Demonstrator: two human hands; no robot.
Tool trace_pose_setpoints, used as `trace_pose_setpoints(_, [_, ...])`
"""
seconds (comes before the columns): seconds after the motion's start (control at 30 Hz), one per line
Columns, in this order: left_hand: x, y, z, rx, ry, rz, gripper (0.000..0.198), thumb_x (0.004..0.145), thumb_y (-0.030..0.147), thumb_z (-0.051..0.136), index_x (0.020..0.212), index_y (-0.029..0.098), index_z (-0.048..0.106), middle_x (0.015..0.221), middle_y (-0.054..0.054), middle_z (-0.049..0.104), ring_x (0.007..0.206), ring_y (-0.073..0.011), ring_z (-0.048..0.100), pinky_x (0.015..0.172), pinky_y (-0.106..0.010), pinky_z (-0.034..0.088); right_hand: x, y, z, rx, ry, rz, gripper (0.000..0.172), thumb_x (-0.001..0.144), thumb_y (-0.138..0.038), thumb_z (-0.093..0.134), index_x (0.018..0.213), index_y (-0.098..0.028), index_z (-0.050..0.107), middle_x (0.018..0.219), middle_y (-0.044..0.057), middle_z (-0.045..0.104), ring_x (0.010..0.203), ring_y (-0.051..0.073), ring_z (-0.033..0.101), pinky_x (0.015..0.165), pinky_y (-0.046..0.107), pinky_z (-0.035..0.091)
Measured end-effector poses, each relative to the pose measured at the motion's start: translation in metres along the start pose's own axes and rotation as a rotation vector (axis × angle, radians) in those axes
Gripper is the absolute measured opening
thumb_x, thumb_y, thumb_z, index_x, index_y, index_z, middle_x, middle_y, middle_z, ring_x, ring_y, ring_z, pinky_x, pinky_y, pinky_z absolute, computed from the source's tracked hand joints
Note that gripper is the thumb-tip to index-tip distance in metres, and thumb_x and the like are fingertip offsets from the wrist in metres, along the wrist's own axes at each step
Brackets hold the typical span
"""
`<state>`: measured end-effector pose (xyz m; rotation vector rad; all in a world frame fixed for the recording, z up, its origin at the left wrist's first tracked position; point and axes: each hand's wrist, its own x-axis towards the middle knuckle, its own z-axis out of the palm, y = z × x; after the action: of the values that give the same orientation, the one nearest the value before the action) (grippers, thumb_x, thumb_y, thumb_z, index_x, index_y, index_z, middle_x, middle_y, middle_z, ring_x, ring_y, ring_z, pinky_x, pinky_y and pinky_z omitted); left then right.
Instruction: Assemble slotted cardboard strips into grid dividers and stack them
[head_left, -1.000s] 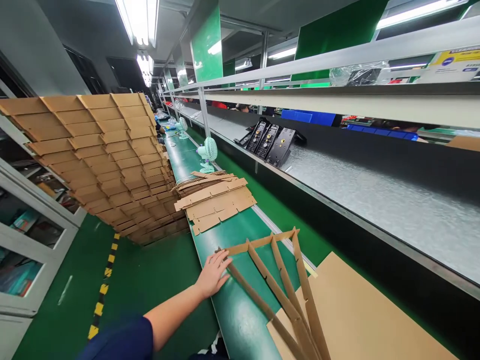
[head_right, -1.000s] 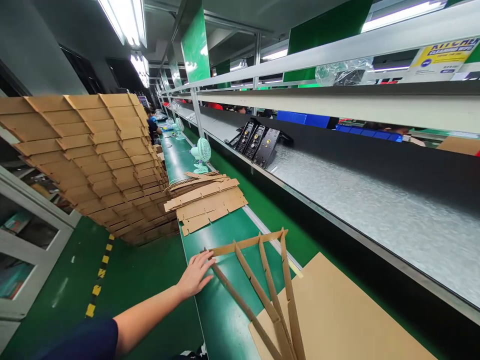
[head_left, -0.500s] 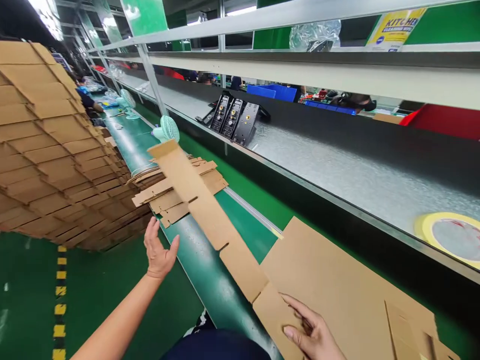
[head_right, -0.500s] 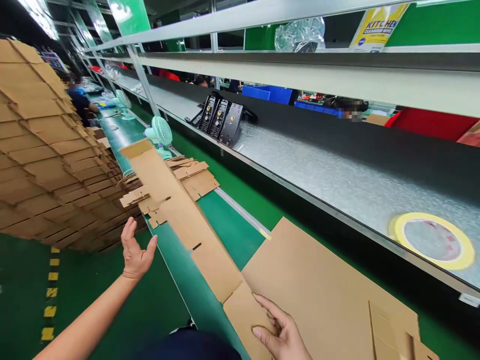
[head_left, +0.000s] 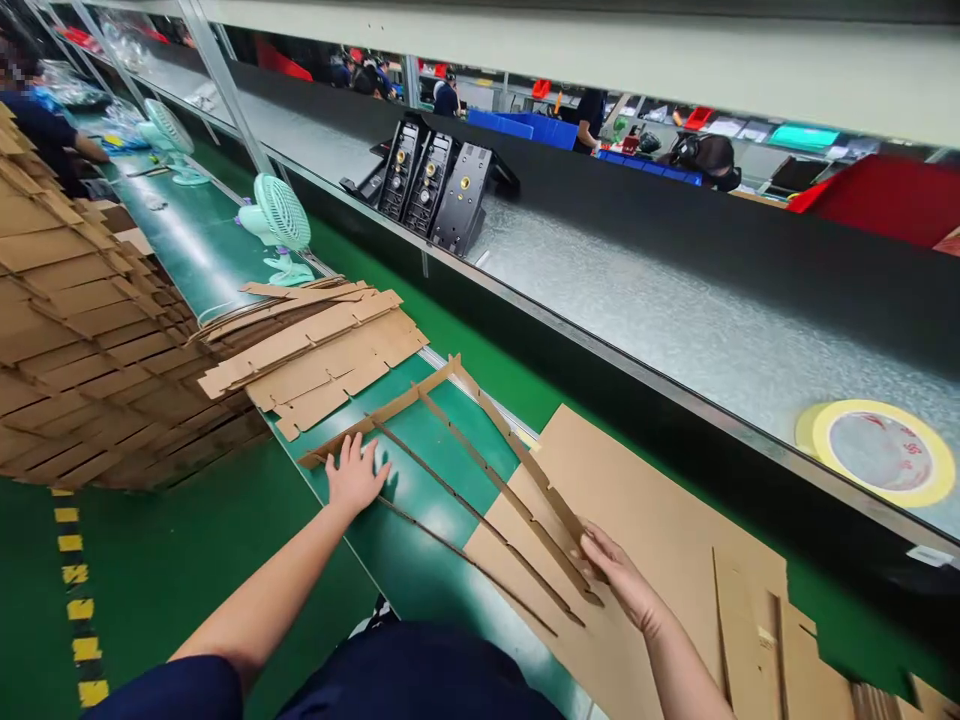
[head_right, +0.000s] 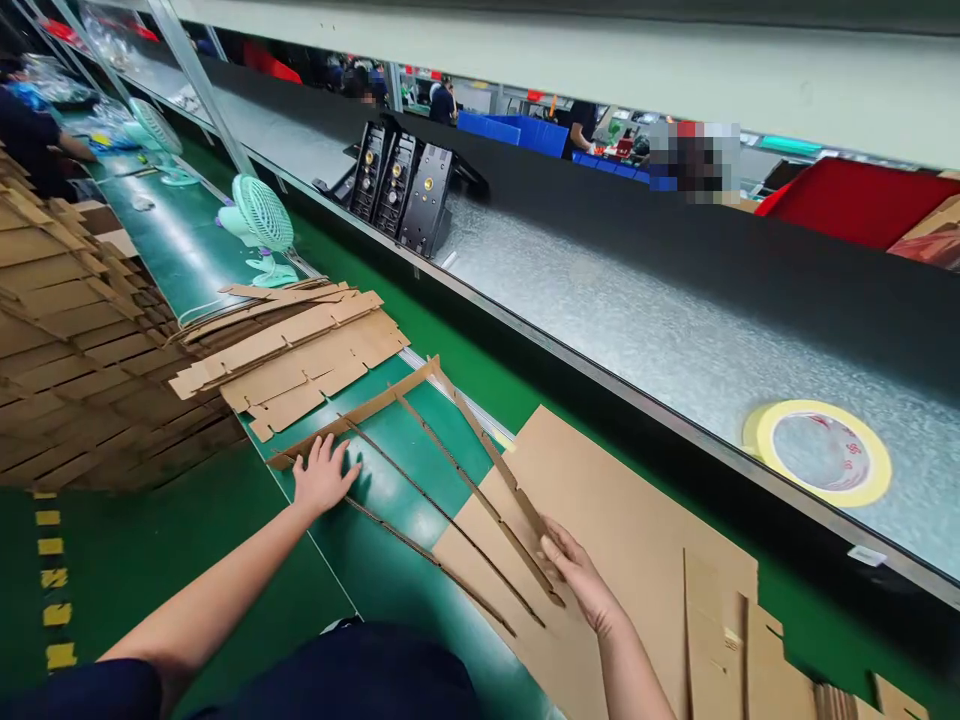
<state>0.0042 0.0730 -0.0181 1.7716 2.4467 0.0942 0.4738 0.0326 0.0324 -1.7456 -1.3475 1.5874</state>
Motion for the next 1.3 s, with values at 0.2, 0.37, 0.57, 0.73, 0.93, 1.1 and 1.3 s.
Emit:
trace_pose_setpoints(0.2, [-0.002,-0.004,0.002,0.033,-0.027,-0.019,0.059,0.089,0.053,0.034,0.135,0.019,0.048,0.151,-0.015,0.029,0.142,-0.0314,0.017,0.109,-0.061,0.014,0.035,0.006,-0.044,-0.487,0.324,-0.008,0.049,0.079,-0.045,0.055,0.119,-0.017,0.061,0.122,0.014,0.061,0.118,0.031,0.051,0.102,0.047,0.038])
trace_pose_setpoints(0.37, [-0.007,-0.008,-0.004,0.012,0.036,0.036,0.056,0.088,0.051,0.037,0.131,0.018,0.052,0.149,-0.016,0.034,0.141,-0.0328,0.019,0.107,-0.060,0.019,0.041,-0.003,-0.045,-0.801,0.785,-0.024,0.046,0.090,-0.035,0.035,0.125,-0.013,0.054,0.134,0.018,0.049,0.127,0.032,0.040,0.102,0.049,0.033])
trace_pose_setpoints(0.57, [-0.047,0.020,-0.007,-0.215,-0.094,0.718,0.047,0.086,0.055,0.048,0.124,0.027,0.055,0.131,-0.009,0.055,0.123,-0.0239,0.047,0.101,-0.040,0.034,0.009,0.002,0.027,-0.821,0.039,-0.228,0.043,0.088,-0.041,0.048,0.124,-0.019,0.057,0.121,0.008,0.063,0.111,0.023,0.057,0.096,0.033,0.042])
trace_pose_setpoints(0.73, [-0.094,0.052,-0.002,-0.254,-0.394,1.068,0.031,0.096,0.033,0.035,0.105,0.029,0.064,0.090,-0.003,0.068,0.087,-0.0158,0.061,0.087,-0.032,0.036,0.007,0.008,0.039,-0.998,0.155,-0.032,0.035,0.093,-0.023,0.034,0.112,-0.018,0.063,0.109,0.009,0.067,0.102,0.022,0.060,0.089,0.033,0.042])
trace_pose_setpoints(0.93, [-0.112,0.050,-0.002,-0.276,-0.369,1.089,0.029,0.095,0.027,0.037,0.096,0.029,0.066,0.084,-0.001,0.067,0.083,-0.0147,0.059,0.081,-0.031,0.033,-0.003,0.008,0.039,-0.995,0.493,-0.079,0.040,0.095,-0.029,0.036,0.129,-0.016,0.050,0.129,0.014,0.056,0.119,0.027,0.048,0.094,0.040,0.037])
trace_pose_setpoints(1.1, [-0.119,0.052,0.001,-0.246,-0.305,1.084,0.022,0.093,0.027,0.044,0.096,0.028,0.065,0.087,-0.001,0.067,0.089,-0.0167,0.059,0.089,-0.035,0.031,-0.045,0.020,0.075,-0.909,0.251,-0.245,0.041,0.094,-0.044,0.038,0.118,-0.019,0.059,0.114,0.009,0.065,0.108,0.023,0.056,0.094,0.034,0.040])
trace_pose_setpoints(1.3, [-0.128,0.055,0.008,-0.233,-0.254,1.041,0.020,0.090,0.025,0.047,0.095,0.027,0.066,0.088,-0.003,0.067,0.098,-0.0198,0.056,0.097,-0.040,0.028,-0.066,0.041,0.104,-0.917,0.148,-0.158,0.036,0.095,-0.029,0.033,0.109,-0.021,0.065,0.106,0.007,0.068,0.103,0.022,0.060,0.090,0.033,0.043])
